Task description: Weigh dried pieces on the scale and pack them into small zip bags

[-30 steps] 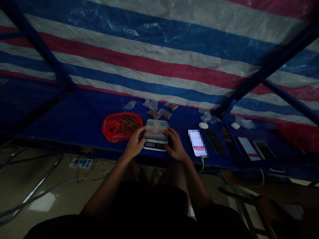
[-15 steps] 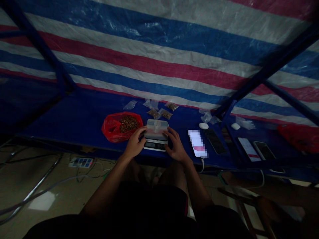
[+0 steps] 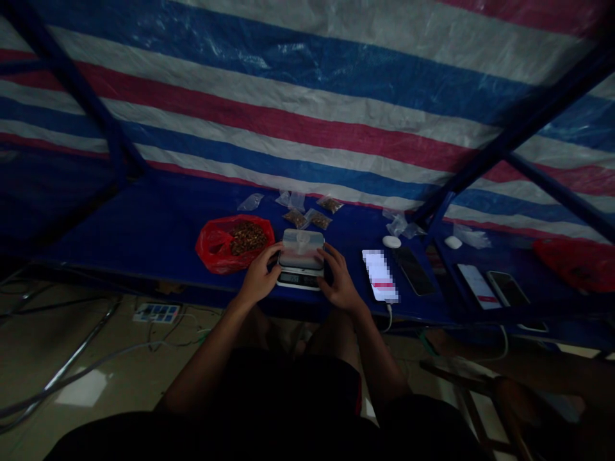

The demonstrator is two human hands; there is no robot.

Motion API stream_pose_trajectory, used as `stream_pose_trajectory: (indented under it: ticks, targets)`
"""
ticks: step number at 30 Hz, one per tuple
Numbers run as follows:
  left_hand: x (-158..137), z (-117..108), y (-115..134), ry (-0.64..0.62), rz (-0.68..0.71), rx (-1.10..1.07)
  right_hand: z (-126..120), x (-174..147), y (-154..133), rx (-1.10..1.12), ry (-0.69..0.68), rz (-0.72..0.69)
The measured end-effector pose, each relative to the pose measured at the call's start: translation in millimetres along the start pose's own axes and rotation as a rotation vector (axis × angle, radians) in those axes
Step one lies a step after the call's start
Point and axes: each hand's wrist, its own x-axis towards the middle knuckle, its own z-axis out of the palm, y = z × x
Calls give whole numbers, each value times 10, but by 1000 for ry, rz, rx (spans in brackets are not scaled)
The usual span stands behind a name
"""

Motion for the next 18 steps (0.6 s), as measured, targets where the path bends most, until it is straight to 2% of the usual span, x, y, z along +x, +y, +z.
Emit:
stream_pose_trajectory:
  ticks: [7,10,18]
  targets:
    - [-5,17,-13,22,11,2,54,1,83,-70,-3,-7]
    - [-7,19,-7,24,6,7,103,-8,121,-103,-12,30]
    - [13,18,-50,20,-75,-109,115,-33,140,-106,-60,78]
